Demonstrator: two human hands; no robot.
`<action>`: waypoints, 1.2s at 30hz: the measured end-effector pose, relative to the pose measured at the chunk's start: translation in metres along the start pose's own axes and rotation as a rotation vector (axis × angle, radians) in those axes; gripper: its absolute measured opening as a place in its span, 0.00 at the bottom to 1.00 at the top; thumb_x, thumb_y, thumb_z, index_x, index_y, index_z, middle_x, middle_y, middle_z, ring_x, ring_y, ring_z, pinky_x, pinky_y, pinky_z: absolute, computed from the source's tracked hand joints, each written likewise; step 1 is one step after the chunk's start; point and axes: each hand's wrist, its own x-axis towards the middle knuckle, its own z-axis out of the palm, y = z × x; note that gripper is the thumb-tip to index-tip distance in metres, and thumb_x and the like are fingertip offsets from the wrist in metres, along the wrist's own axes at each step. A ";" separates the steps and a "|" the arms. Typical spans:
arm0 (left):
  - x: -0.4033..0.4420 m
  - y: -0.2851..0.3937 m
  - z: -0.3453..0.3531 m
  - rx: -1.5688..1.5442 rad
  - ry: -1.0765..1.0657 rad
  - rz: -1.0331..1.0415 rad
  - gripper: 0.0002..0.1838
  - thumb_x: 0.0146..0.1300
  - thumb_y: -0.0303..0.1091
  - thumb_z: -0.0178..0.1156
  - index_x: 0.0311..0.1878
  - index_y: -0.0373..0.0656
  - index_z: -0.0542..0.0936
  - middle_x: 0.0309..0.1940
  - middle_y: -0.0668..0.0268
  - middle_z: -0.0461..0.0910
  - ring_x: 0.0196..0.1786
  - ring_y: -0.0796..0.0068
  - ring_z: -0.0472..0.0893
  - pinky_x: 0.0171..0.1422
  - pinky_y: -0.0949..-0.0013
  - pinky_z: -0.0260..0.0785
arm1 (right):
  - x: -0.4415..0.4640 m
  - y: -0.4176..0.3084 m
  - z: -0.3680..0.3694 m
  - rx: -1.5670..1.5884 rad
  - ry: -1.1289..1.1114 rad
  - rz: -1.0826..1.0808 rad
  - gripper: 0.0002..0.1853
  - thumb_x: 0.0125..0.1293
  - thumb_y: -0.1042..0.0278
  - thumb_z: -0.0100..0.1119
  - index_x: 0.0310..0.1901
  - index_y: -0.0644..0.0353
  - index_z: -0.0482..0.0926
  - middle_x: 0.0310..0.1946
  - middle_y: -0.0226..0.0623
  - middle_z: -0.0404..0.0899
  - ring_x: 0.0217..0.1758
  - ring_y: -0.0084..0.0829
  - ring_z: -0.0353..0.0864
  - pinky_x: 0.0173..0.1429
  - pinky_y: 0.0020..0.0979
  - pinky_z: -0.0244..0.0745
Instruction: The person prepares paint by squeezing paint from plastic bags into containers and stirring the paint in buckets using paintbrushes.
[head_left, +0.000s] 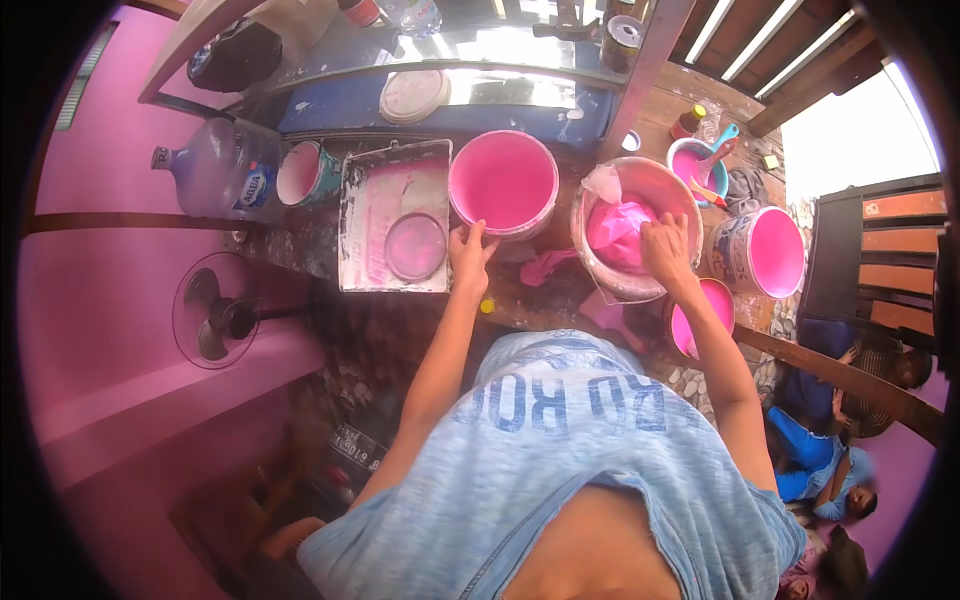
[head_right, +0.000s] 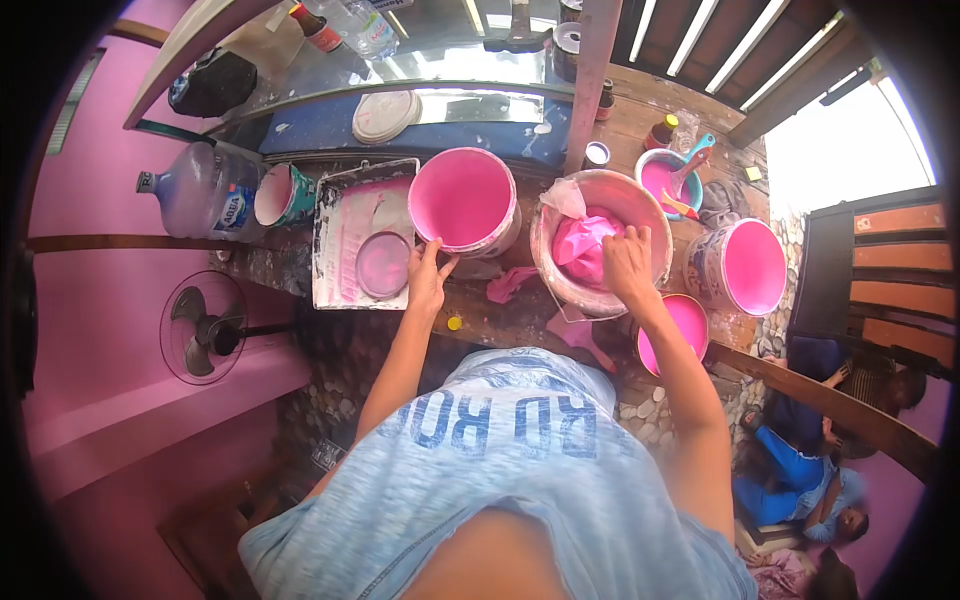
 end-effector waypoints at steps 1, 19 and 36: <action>-0.010 -0.003 0.002 0.237 0.131 0.215 0.22 0.62 0.35 0.67 0.53 0.39 0.67 0.51 0.60 0.69 0.58 0.67 0.72 0.66 0.48 0.70 | 0.005 0.004 -0.003 -0.024 -0.023 -0.068 0.02 0.46 0.74 0.59 0.24 0.61 0.80 0.23 0.45 0.80 0.38 0.42 0.77 0.50 0.42 0.62; -0.038 0.017 0.193 1.174 -0.923 1.035 0.71 0.28 0.61 0.80 0.76 0.41 0.55 0.67 0.50 0.66 0.70 0.50 0.64 0.74 0.50 0.53 | 0.077 -0.008 -0.203 -0.215 -0.203 -0.727 0.06 0.53 0.70 0.59 0.34 0.58 0.78 0.33 0.32 0.78 0.48 0.31 0.74 0.59 0.33 0.65; -0.091 -0.007 0.192 0.345 -0.526 0.901 0.20 0.61 0.27 0.62 0.56 0.38 0.71 0.44 0.50 0.76 0.50 0.48 0.79 0.52 0.58 0.70 | 0.002 -0.010 -0.099 0.435 0.545 0.077 0.60 0.37 0.48 0.84 0.69 0.66 0.59 0.64 0.52 0.65 0.66 0.51 0.68 0.68 0.46 0.65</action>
